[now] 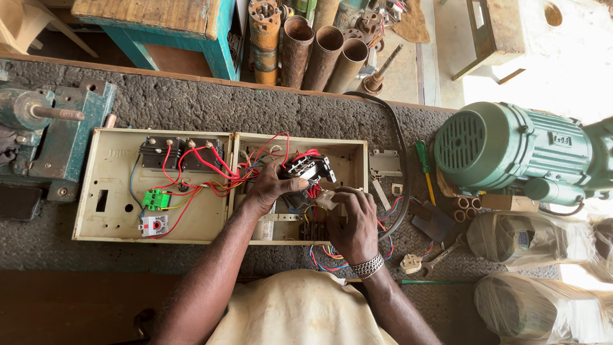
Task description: The person assembles an electrical starter box by hand, connecting wires to a contactor and other components inside a beige metal enclosure. The person repeatedly adjusts and secures the wiring and components within the box.
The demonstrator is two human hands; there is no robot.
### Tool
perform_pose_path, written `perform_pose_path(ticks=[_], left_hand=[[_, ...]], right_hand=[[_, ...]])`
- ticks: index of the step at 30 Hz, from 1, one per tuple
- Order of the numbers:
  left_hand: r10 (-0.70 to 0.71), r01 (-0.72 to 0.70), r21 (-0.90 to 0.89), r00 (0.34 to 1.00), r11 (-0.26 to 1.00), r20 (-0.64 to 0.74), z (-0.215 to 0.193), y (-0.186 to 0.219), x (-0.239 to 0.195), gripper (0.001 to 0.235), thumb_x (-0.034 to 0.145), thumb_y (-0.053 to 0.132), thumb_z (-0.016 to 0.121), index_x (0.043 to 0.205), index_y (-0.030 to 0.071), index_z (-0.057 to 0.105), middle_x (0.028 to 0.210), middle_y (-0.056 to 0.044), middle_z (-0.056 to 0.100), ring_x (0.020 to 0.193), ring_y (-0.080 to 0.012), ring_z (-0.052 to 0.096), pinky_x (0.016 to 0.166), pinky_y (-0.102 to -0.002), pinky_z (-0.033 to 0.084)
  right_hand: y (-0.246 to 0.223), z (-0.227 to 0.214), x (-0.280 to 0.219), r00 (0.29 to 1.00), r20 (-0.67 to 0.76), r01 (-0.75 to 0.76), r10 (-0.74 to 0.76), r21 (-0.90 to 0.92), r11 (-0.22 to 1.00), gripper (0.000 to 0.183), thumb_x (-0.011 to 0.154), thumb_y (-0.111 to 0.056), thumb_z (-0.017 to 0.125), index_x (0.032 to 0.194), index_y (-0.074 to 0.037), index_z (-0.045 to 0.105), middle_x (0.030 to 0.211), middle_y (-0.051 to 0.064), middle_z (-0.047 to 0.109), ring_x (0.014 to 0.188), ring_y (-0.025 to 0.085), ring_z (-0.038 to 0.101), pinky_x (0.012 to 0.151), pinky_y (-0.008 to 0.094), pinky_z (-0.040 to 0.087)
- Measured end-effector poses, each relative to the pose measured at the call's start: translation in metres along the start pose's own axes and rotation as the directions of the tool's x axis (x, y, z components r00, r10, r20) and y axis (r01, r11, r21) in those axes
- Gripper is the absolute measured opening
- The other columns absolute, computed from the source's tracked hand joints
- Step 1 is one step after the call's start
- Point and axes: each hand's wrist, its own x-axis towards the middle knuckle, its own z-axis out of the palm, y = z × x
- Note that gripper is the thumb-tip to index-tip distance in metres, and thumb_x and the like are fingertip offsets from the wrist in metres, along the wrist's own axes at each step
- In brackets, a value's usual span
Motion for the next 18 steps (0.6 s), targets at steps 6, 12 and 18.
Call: perform_pose_path(ticks=[6,12,18], left_hand=[[0.016,-0.016,-0.014,1.000,1.000,0.018,0.001,0.007,-0.003,0.075,0.064,0.037,0.090,0.124,0.001,0.065,0.102,-0.005,0.072,0.092,-0.0117,0.069,0.089,-0.032,0.060],[-0.013,0.013,-0.014,1.000,1.000,0.005,0.000,0.008,-0.003,0.076,0.063,0.037,0.090,0.124,0.001,0.064,0.100,-0.006,0.073,0.089,-0.0127,0.070,0.087,-0.032,0.062],[0.084,-0.084,-0.003,0.995,0.997,0.057,-0.002,0.010,-0.001,0.075,0.069,0.040,0.090,0.127,0.001,0.063,0.107,-0.004,0.071,0.097,-0.0117,0.067,0.090,-0.029,0.058]], right_hand=[[0.000,0.010,0.002,1.000,-0.018,-0.020,0.021,0.063,0.998,0.031,0.083,0.002,0.066,0.113,-0.003,0.058,0.122,0.016,0.063,0.106,0.036,0.065,0.085,0.047,0.056],[0.012,0.040,-0.008,0.945,0.093,-0.312,0.314,0.545,0.778,0.038,0.087,0.015,0.051,0.121,-0.002,0.048,0.125,0.012,0.055,0.090,0.020,0.060,0.072,0.034,0.054],[0.016,0.070,-0.020,0.960,-0.079,-0.081,0.268,0.841,0.536,0.046,0.094,0.018,0.048,0.136,-0.001,0.044,0.133,0.011,0.051,0.127,0.020,0.059,0.109,0.036,0.050]])
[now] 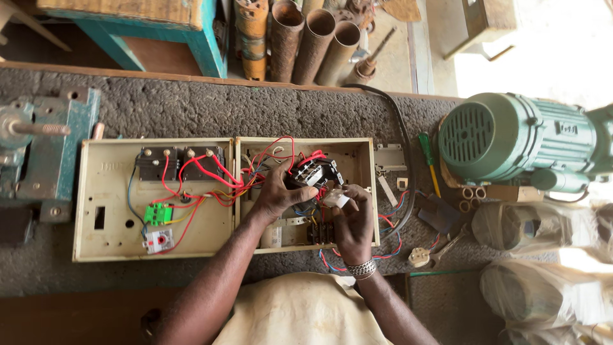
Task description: The person assembles an electrical starter box by hand, connecting wires to a contactor and other components inside a beige metal enclosure. The person repeatedly adjusts and secures the wiring and components within the box.
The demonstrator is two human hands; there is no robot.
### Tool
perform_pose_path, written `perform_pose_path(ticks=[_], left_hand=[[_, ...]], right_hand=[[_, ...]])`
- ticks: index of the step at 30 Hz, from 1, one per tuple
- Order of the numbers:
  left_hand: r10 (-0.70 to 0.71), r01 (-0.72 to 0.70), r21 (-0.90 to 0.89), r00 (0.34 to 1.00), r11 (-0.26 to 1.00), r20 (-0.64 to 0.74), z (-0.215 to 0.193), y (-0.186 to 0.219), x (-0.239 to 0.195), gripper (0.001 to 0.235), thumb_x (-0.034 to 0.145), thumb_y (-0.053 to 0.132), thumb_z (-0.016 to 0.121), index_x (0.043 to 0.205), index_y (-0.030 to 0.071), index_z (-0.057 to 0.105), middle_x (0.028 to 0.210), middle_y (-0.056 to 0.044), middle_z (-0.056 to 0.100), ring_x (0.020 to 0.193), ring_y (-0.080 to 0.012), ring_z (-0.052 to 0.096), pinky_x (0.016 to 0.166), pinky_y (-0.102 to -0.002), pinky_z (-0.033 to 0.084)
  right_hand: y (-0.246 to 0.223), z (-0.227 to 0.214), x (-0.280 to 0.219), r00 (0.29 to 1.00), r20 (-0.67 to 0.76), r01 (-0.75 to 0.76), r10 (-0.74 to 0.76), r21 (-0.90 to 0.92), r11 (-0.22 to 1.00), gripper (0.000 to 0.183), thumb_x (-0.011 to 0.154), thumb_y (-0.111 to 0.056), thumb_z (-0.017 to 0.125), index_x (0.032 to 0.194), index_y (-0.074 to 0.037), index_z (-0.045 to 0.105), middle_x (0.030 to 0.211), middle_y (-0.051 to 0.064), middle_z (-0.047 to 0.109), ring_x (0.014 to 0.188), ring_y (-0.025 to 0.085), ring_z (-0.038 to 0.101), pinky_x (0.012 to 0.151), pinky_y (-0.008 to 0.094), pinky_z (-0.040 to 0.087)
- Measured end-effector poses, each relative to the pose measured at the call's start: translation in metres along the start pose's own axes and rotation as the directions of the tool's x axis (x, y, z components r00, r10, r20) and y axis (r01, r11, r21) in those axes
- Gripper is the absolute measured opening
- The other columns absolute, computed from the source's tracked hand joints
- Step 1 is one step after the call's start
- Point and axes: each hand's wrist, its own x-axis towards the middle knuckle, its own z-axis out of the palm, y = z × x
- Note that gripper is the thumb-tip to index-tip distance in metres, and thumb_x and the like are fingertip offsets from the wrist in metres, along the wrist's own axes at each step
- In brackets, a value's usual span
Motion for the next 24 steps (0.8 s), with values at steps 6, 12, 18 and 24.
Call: perform_pose_path(ticks=[6,12,18,24], left_hand=[[-0.011,0.011,0.037,1.000,0.999,0.002,-0.002,0.002,0.004,0.072,0.070,0.034,0.090,0.128,0.001,0.063,0.109,-0.004,0.070,0.098,-0.0107,0.067,0.090,-0.028,0.058],[-0.004,0.001,0.089,1.000,0.996,0.023,-0.004,0.009,0.007,0.068,0.074,0.033,0.089,0.128,0.001,0.063,0.109,-0.006,0.071,0.096,-0.0111,0.068,0.088,-0.028,0.059],[0.027,-0.029,0.174,1.000,0.984,0.013,-0.006,0.015,0.012,0.069,0.074,0.036,0.089,0.127,0.000,0.062,0.105,-0.007,0.070,0.091,-0.0133,0.069,0.083,-0.030,0.060],[0.019,-0.027,0.197,0.999,0.980,0.045,-0.009,0.020,0.012,0.074,0.073,0.041,0.090,0.128,-0.001,0.062,0.103,-0.007,0.072,0.090,-0.0151,0.071,0.082,-0.032,0.061]], right_hand=[[0.007,-0.003,0.001,0.995,-0.092,0.013,-0.034,-0.212,0.977,0.043,0.097,0.014,0.055,0.138,0.003,0.055,0.147,0.014,0.050,0.129,0.018,0.057,0.109,0.031,0.047],[0.010,0.013,0.001,0.977,-0.212,-0.050,-0.026,-0.347,0.936,0.032,0.092,0.013,0.068,0.122,0.003,0.066,0.138,0.012,0.053,0.121,0.017,0.062,0.098,0.030,0.057],[0.009,0.034,0.000,0.922,-0.387,-0.113,-0.013,-0.302,0.947,0.036,0.091,0.016,0.067,0.125,0.003,0.066,0.138,0.013,0.056,0.122,0.020,0.065,0.102,0.034,0.058],[0.000,0.044,0.008,0.901,-0.434,-0.161,-0.011,-0.359,0.919,0.055,0.088,0.016,0.068,0.141,0.003,0.057,0.139,0.014,0.059,0.125,0.021,0.064,0.105,0.035,0.056]])
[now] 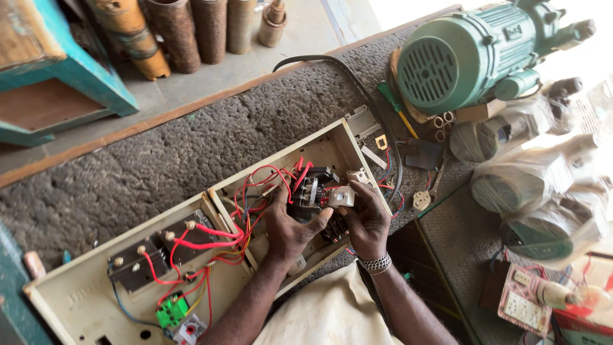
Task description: The person assembles an electrical starter box by hand, connecting wires to a contactor and other components inside a beige metal enclosure. The person repeatedly adjusts and secures the wiring and components within the box.
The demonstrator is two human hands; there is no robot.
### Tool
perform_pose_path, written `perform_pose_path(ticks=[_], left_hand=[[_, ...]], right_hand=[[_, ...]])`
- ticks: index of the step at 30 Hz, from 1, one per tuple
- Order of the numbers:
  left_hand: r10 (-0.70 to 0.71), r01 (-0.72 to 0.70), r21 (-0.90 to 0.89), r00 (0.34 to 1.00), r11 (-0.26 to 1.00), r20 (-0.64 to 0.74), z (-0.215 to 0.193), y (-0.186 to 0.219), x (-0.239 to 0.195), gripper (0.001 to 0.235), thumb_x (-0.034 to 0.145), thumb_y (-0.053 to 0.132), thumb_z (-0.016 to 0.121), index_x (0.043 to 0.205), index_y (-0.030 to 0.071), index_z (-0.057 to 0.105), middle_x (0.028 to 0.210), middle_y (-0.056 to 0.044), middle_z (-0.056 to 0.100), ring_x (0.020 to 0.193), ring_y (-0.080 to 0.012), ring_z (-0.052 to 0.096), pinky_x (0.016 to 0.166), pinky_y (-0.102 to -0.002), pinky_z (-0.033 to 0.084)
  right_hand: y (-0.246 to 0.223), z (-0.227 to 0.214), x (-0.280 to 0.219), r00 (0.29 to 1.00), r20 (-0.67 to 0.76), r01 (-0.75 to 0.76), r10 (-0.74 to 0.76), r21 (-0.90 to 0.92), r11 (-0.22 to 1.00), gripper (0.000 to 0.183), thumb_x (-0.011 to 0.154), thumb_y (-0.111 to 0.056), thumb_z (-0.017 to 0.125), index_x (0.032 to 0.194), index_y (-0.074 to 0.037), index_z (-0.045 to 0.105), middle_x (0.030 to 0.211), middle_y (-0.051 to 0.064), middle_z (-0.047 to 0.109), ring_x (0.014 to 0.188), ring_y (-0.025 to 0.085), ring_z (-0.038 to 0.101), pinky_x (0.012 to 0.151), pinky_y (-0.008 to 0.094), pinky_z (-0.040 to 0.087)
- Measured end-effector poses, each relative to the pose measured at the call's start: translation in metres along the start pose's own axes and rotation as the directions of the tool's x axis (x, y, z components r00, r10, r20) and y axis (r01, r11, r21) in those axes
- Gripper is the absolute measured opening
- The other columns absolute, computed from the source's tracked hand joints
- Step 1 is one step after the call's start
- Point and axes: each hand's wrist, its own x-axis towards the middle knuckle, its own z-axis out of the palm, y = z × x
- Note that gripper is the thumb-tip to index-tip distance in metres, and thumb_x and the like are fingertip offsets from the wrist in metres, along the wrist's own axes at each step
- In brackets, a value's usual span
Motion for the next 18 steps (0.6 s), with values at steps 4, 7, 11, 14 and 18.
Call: perform_pose_path(ticks=[4,7,11,14,18], left_hand=[[0.033,-0.033,0.036,0.999,0.999,-0.009,0.001,-0.001,0.002,0.076,0.074,0.040,0.091,0.128,-0.003,0.059,0.104,-0.009,0.070,0.090,-0.0173,0.070,0.080,-0.032,0.060],[0.013,-0.011,0.087,1.000,0.996,-0.023,0.001,-0.002,0.003,0.073,0.071,0.040,0.093,0.122,-0.002,0.061,0.101,-0.010,0.071,0.087,-0.0182,0.072,0.077,-0.032,0.061],[-0.014,0.018,0.128,0.999,0.992,-0.035,0.002,-0.003,0.004,0.072,0.068,0.040,0.093,0.118,-0.002,0.062,0.098,-0.011,0.073,0.084,-0.0190,0.074,0.076,-0.033,0.062],[0.027,-0.021,0.122,0.998,0.992,-0.049,0.003,-0.002,0.006,0.076,0.069,0.039,0.093,0.123,-0.004,0.061,0.101,-0.012,0.072,0.087,-0.0203,0.074,0.077,-0.034,0.062],[0.062,-0.053,0.154,0.996,0.987,-0.059,0.004,0.002,0.008,0.078,0.069,0.037,0.094,0.127,-0.004,0.060,0.103,-0.013,0.073,0.090,-0.0214,0.074,0.079,-0.035,0.062]], right_hand=[[-0.006,0.001,0.004,1.000,0.013,-0.013,0.014,-0.040,0.999,0.054,0.088,0.013,0.069,0.139,0.003,0.055,0.144,0.013,0.058,0.127,0.021,0.063,0.105,0.034,0.056],[-0.010,0.002,0.008,1.000,0.028,-0.008,0.010,-0.082,0.997,0.052,0.089,0.012,0.070,0.139,0.002,0.057,0.144,0.014,0.057,0.127,0.021,0.063,0.105,0.033,0.057],[-0.014,0.002,0.010,0.997,0.057,0.056,-0.047,-0.172,0.983,0.053,0.088,0.012,0.071,0.138,0.002,0.059,0.145,0.015,0.056,0.129,0.021,0.062,0.105,0.032,0.057],[-0.016,0.002,0.013,0.997,0.075,0.049,-0.032,-0.234,0.971,0.053,0.086,0.011,0.073,0.137,0.002,0.060,0.142,0.015,0.057,0.126,0.019,0.062,0.097,0.028,0.058],[-0.018,0.001,0.016,0.997,0.070,-0.016,0.036,-0.265,0.964,0.054,0.086,0.008,0.074,0.137,-0.001,0.062,0.134,0.011,0.058,0.115,0.014,0.064,0.084,0.023,0.059]])
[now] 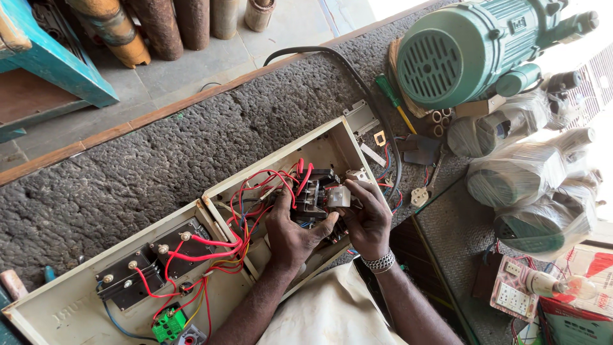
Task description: The person assembles an electrical starter box by hand, connecting wires to a contactor and other components inside a beige metal enclosure. The person repeatedly adjusts and secures the wiring and components within the box.
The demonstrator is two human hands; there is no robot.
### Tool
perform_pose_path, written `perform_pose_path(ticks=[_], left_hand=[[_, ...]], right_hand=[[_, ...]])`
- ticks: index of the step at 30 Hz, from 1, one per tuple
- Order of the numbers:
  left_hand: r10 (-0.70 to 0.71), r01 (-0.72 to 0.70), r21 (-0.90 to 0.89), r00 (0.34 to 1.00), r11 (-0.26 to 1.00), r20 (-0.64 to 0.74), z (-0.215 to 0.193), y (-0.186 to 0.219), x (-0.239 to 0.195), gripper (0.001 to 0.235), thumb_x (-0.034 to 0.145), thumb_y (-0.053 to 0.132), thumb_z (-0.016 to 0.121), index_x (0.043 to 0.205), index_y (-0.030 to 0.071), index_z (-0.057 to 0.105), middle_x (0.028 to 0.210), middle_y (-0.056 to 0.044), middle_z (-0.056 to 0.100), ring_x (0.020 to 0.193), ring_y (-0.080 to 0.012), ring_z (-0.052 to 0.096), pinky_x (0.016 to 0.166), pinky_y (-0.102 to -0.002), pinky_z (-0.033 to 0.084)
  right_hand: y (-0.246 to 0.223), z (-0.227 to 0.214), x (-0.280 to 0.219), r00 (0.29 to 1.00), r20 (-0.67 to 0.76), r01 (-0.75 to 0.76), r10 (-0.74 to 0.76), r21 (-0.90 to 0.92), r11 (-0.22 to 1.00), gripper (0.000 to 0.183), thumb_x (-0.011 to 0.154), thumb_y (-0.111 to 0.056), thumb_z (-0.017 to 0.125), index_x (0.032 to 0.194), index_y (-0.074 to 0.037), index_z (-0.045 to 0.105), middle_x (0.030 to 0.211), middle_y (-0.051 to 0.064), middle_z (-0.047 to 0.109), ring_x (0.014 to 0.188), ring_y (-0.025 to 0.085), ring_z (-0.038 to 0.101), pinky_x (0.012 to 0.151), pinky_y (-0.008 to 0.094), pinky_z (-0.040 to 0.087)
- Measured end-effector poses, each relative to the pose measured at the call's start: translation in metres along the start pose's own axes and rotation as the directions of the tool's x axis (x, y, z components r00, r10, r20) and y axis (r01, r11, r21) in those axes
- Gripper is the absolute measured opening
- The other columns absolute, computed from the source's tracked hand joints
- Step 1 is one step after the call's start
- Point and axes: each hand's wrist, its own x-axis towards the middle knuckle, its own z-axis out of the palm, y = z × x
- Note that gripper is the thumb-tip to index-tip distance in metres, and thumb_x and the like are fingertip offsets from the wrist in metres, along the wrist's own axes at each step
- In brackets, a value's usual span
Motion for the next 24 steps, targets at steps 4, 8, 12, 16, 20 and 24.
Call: perform_pose_path(ticks=[4,8,12,16,20,24], left_hand=[[-0.031,0.032,-0.040,0.999,0.999,0.022,-0.0020,0.0054,0.0007,0.074,0.071,0.033,0.093,0.127,-0.003,0.060,0.105,-0.013,0.074,0.092,-0.0213,0.075,0.082,-0.034,0.062],[-0.055,0.056,-0.035,0.998,0.998,0.014,-0.0018,0.0095,0.0013,0.074,0.070,0.033,0.092,0.127,-0.002,0.060,0.105,-0.013,0.074,0.091,-0.0209,0.075,0.079,-0.034,0.062],[-0.051,0.051,-0.019,0.999,0.998,0.018,-0.0021,0.0090,0.0012,0.072,0.070,0.034,0.093,0.124,-0.002,0.062,0.104,-0.013,0.074,0.090,-0.0211,0.076,0.079,-0.034,0.063],[-0.031,0.031,-0.008,0.999,1.000,0.011,-0.0020,0.0065,-0.0002,0.074,0.071,0.036,0.093,0.126,-0.002,0.062,0.104,-0.013,0.074,0.092,-0.0218,0.076,0.080,-0.034,0.063],[-0.047,0.047,0.006,0.999,0.999,-0.002,-0.0003,0.0036,-0.0011,0.081,0.068,0.038,0.093,0.130,-0.003,0.059,0.104,-0.014,0.073,0.091,-0.0216,0.076,0.078,-0.034,0.063],[-0.045,0.045,0.004,0.999,0.999,-0.006,0.0007,0.0007,-0.0021,0.083,0.069,0.038,0.092,0.131,-0.005,0.059,0.105,-0.015,0.073,0.092,-0.0221,0.076,0.080,-0.034,0.063]], right_hand=[[-0.0015,-0.0017,0.0032,0.998,0.041,0.043,-0.040,-0.060,0.997,0.055,0.084,0.008,0.076,0.137,-0.002,0.064,0.132,0.010,0.059,0.112,0.013,0.063,0.083,0.023,0.057],[-0.0028,-0.0031,0.0052,0.996,0.061,0.072,-0.067,-0.080,0.994,0.056,0.084,0.008,0.077,0.137,-0.003,0.064,0.133,0.010,0.060,0.114,0.014,0.063,0.085,0.023,0.059],[-0.0036,-0.0027,0.0053,0.995,0.067,0.084,-0.079,-0.086,0.993,0.057,0.083,0.008,0.078,0.137,-0.002,0.064,0.133,0.011,0.060,0.115,0.015,0.064,0.089,0.025,0.059],[-0.0040,-0.0016,0.0051,0.994,0.073,0.079,-0.077,-0.033,0.996,0.056,0.084,0.010,0.075,0.137,-0.001,0.063,0.135,0.012,0.058,0.120,0.016,0.062,0.091,0.025,0.060],[-0.0036,-0.0013,0.0047,0.996,0.071,0.061,-0.057,-0.048,0.997,0.056,0.083,0.010,0.075,0.137,-0.001,0.063,0.134,0.011,0.059,0.118,0.015,0.063,0.090,0.025,0.060],[-0.0018,-0.0024,0.0040,0.997,0.071,0.034,-0.035,0.012,0.999,0.055,0.084,0.010,0.074,0.137,-0.001,0.062,0.136,0.012,0.057,0.122,0.016,0.062,0.092,0.026,0.061]])
